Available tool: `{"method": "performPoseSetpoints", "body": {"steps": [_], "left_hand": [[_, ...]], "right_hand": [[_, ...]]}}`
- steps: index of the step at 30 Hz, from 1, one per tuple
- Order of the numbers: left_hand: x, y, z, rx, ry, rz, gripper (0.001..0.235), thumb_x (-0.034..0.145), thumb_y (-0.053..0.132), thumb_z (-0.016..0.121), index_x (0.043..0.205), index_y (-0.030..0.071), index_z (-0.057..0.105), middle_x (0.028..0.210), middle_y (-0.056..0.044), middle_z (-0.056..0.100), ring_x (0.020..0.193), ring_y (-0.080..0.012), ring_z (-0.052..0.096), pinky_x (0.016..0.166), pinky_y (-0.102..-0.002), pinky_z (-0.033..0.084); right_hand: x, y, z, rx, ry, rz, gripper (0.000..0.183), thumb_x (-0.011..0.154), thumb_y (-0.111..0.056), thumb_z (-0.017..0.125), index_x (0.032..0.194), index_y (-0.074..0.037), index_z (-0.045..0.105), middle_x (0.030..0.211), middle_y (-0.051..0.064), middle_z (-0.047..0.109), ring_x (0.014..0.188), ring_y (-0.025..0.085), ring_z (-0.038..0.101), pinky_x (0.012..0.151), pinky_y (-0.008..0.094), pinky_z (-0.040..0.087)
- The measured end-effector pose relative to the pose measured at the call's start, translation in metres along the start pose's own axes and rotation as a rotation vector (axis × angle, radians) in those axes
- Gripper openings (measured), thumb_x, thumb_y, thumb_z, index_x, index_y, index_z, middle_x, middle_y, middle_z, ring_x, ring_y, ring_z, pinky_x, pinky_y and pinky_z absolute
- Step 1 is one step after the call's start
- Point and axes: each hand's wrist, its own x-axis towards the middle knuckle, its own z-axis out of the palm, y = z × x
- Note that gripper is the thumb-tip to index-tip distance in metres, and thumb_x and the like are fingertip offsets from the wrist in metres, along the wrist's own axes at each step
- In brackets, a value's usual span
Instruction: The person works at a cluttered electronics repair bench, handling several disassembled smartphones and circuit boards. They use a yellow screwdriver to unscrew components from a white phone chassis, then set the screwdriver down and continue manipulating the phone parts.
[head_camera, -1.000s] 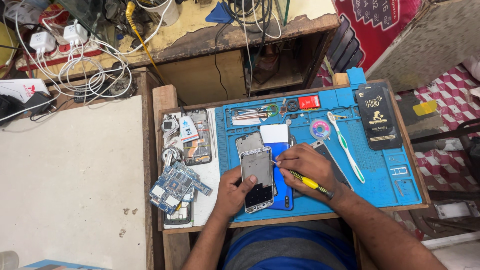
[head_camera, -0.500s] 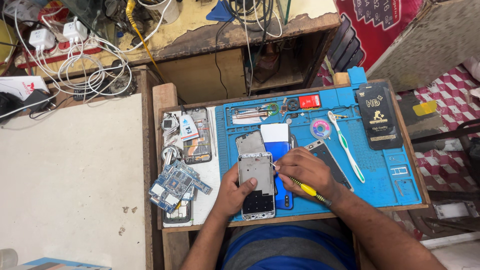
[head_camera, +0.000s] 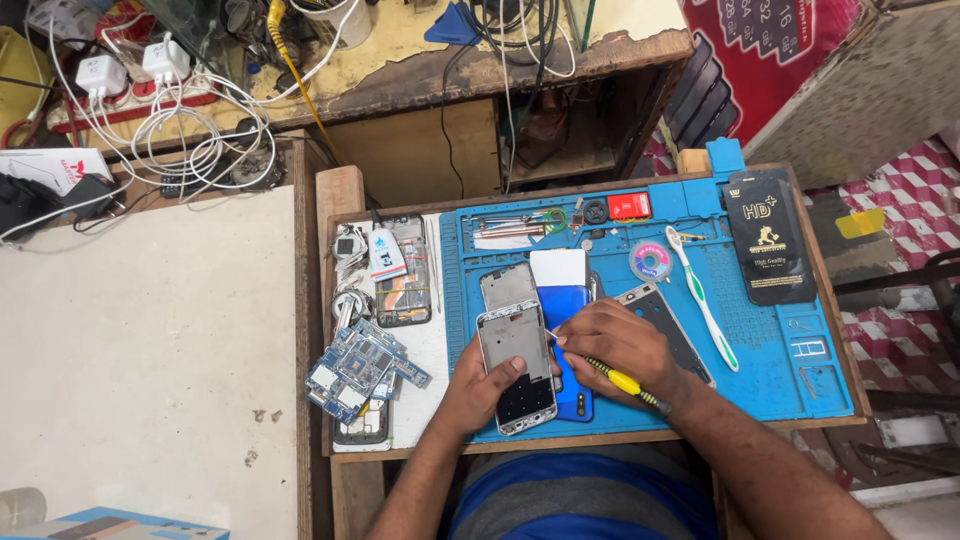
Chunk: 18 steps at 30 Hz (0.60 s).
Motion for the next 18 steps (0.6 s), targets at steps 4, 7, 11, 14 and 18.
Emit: {"method": "performPoseSetpoints", "body": {"steps": [4,7,11,14,18], "left_hand": [[0.000,-0.007,-0.002,0.101,0.039,0.037,0.047,0.100,0.021,0.062,0.138,-0.004,0.049,0.122,-0.017,0.070,0.112,-0.0228,0.069,0.098,-0.036,0.057],[0.000,-0.008,-0.002,0.094,0.039,0.017,0.047,0.100,0.021,0.061,0.138,-0.003,0.049,0.121,-0.017,0.070,0.111,-0.0227,0.070,0.097,-0.036,0.057],[0.001,-0.004,0.001,0.074,0.031,0.010,0.046,0.101,0.020,0.060,0.139,-0.004,0.047,0.120,-0.017,0.070,0.109,-0.0228,0.071,0.095,-0.037,0.059],[0.001,0.000,0.003,0.054,0.019,0.002,0.047,0.102,0.020,0.059,0.140,-0.004,0.045,0.118,-0.018,0.070,0.106,-0.0234,0.073,0.093,-0.037,0.060],[0.001,0.003,0.007,0.048,0.029,-0.017,0.048,0.102,0.022,0.058,0.140,-0.004,0.044,0.119,-0.018,0.069,0.102,-0.0246,0.075,0.091,-0.037,0.061]], "right_hand": [[-0.001,0.000,0.001,0.003,-0.024,0.015,0.024,0.082,0.001,0.079,0.101,-0.002,0.066,0.104,0.013,0.072,0.096,0.025,0.074,0.082,0.037,0.060],[-0.001,0.001,0.001,-0.005,-0.018,0.009,0.024,0.082,0.001,0.080,0.102,-0.002,0.067,0.103,0.012,0.072,0.096,0.024,0.074,0.082,0.037,0.060],[-0.001,0.003,0.003,-0.006,-0.015,0.027,0.023,0.083,0.001,0.079,0.102,-0.002,0.067,0.104,0.011,0.072,0.097,0.024,0.074,0.084,0.037,0.060],[-0.003,0.004,0.004,-0.004,-0.024,0.054,0.023,0.082,0.002,0.079,0.102,-0.002,0.068,0.104,0.011,0.072,0.097,0.024,0.073,0.084,0.036,0.060],[-0.003,0.005,0.003,-0.002,-0.028,0.055,0.023,0.082,0.002,0.079,0.102,-0.003,0.068,0.105,0.011,0.072,0.097,0.024,0.073,0.085,0.036,0.059]]}}
